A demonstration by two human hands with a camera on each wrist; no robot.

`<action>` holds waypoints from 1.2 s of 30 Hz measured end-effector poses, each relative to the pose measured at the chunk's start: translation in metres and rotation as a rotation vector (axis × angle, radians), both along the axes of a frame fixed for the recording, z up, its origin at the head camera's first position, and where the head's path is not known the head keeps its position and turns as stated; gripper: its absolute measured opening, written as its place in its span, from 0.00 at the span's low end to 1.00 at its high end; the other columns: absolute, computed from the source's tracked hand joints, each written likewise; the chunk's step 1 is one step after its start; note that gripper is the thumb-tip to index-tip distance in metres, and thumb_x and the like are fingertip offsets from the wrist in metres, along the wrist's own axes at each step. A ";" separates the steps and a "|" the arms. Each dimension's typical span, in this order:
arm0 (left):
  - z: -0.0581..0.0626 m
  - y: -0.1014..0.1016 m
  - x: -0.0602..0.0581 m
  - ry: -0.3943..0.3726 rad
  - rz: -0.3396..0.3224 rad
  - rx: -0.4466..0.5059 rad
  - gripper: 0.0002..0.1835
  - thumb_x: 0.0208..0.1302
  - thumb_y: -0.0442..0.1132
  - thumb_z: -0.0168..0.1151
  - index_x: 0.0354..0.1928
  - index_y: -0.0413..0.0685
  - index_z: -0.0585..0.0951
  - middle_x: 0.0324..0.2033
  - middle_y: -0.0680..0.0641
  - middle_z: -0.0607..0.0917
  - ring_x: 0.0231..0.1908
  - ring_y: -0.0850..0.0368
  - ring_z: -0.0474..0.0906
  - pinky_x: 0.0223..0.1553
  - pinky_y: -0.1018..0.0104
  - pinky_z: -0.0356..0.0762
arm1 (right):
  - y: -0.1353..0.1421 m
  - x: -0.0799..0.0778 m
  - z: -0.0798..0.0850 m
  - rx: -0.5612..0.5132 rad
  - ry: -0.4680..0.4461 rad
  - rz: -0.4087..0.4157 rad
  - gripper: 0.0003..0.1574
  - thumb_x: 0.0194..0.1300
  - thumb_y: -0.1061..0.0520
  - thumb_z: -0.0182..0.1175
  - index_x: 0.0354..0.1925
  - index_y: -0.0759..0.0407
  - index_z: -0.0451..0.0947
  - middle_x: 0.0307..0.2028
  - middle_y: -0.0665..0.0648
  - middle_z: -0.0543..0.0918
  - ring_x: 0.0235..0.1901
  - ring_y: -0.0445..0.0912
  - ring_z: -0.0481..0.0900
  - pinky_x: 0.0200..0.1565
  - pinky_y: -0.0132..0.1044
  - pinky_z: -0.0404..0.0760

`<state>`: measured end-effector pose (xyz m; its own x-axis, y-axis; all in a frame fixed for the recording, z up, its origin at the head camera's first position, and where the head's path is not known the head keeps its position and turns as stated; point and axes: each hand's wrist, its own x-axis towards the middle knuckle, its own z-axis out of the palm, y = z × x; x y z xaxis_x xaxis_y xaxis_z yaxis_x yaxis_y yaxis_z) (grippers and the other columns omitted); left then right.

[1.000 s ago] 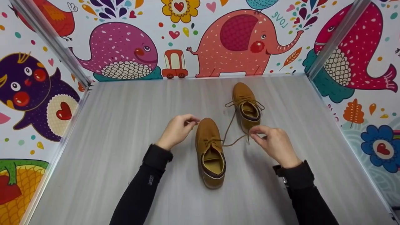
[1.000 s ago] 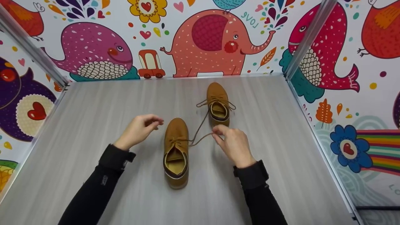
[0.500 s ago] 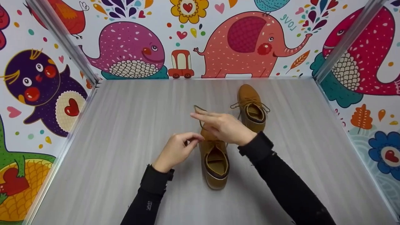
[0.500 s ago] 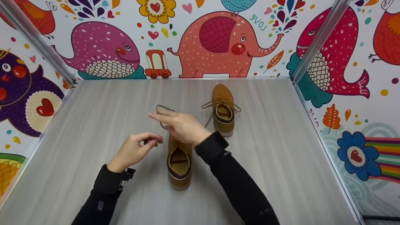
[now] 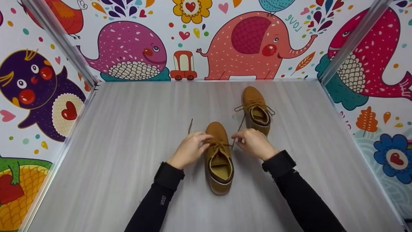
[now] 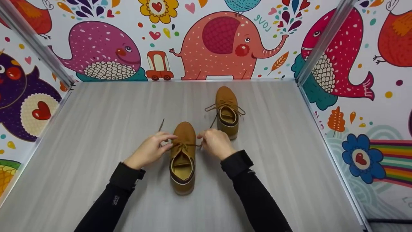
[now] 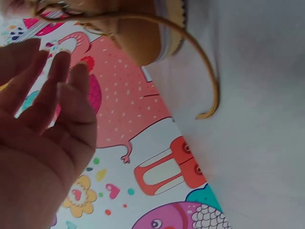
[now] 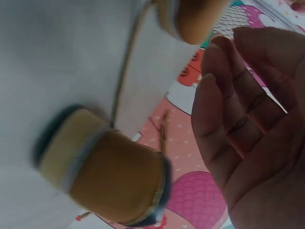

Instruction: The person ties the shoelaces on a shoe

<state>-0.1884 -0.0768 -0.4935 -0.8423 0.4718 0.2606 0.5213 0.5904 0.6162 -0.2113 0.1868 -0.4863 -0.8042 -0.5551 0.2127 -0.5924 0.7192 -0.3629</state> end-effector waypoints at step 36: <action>0.007 -0.032 0.013 -0.012 -0.017 0.002 0.06 0.65 0.33 0.66 0.41 0.39 0.88 0.37 0.46 0.88 0.37 0.53 0.84 0.40 0.60 0.81 | 0.075 0.036 0.012 0.128 0.096 -0.212 0.04 0.58 0.64 0.70 0.30 0.56 0.84 0.26 0.53 0.85 0.24 0.47 0.81 0.25 0.44 0.78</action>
<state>-0.1759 -0.1085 -0.4868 -0.8372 0.4856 0.2517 0.5239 0.5799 0.6239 -0.1754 0.2620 -0.4738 -0.8849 -0.4038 0.2322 -0.4510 0.8674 -0.2103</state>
